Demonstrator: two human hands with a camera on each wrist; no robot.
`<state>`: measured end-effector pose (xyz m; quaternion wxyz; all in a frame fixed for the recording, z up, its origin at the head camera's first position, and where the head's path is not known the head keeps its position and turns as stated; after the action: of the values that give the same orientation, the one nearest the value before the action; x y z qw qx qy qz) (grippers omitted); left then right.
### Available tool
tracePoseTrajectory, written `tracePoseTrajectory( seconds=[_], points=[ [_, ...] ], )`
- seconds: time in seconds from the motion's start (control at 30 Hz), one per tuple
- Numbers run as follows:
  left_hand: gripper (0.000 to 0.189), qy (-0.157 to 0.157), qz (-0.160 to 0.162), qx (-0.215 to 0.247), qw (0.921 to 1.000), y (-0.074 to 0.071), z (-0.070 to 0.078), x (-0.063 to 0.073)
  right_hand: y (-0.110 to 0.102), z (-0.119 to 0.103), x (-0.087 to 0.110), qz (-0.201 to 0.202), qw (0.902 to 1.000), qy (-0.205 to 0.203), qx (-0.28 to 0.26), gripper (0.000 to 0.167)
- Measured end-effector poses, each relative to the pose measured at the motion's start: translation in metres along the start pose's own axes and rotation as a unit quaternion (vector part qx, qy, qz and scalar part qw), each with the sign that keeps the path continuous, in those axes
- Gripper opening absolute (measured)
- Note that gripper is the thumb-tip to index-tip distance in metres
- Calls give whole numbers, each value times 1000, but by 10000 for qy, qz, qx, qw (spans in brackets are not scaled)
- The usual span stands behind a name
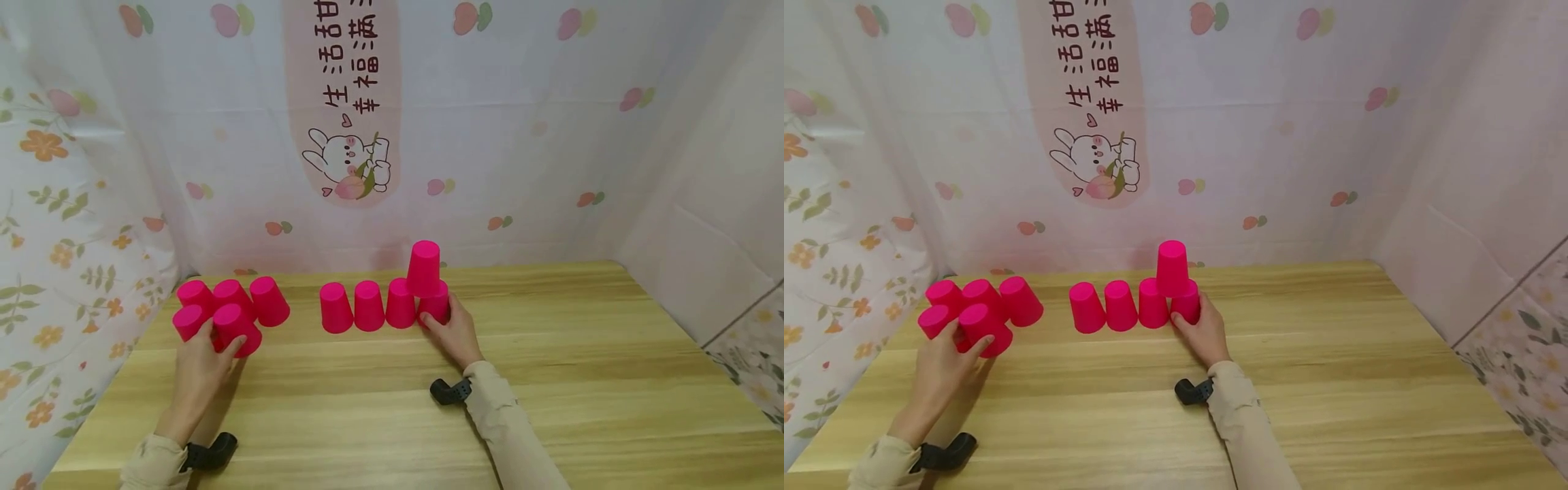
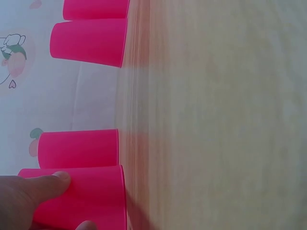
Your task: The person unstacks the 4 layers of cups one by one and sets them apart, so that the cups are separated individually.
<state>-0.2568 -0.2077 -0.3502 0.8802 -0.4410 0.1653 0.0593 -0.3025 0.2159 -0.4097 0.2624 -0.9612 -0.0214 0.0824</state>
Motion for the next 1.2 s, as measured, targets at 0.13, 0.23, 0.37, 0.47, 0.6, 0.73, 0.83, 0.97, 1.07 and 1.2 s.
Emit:
tracePoseTrajectory(
  seconds=[0.13, 0.23, 0.37, 0.47, 0.6, 0.73, 0.83, 0.97, 1.07, 1.2],
  points=[
    [35, -31, -76, -207, 9998, -1, 2, -1, -1, 1, -1, 33, 10000, 43, 1, 48],
    [34, -46, -51, -428, 9991, -4, 3, -1, -1, 0, -2, 2, 10000, 7, -35, 49],
    [35, -71, -147, -671, 9976, -6, 2, -2, -1, 0, -3, 2, 10000, -23, -64, 49],
    [33, -186, -475, -758, 9958, -3, -1, -2, -1, 0, -2, -16, 10000, -2, -67, 49],
    [41, -363, -1066, -824, 9902, 4, -3, 0, -1, -1, -1, -2, 10000, -22, -73, 49],
    [51, -454, -1423, -819, 9854, 10, 0, 3, -1, -2, -1, 6, 10000, -66, -27, 49],
    [54, -347, -1478, -726, 9857, 13, 9, 3, -1, -2, -1, 18, 10000, -81, -27, 48],
    [44, -62, -1561, -492, 9865, 16, 26, 3, -1, -1, -1, 1, 9999, -113, 8, 48],
    [34, 72, -1607, -316, 9865, 18, 37, 3, 0, 0, 0, -54, 9999, -93, -4, 49],
    [23, 240, -1659, -91, 9858, 24, 52, -2, -1, 2, 0, -79, 9999, -29, -62, 48]
  ],
)
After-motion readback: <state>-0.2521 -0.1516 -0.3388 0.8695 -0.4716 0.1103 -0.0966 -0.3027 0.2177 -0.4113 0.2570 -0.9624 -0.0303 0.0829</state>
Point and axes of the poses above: each hand's wrist, its own x-axis away from the middle knuckle, its own y-axis out of the palm, z = x × y, the point moved 8 cm from there along -x, towards the middle knuckle, and after that the axes turned 13 degrees about -z, right-handed, at the moved point
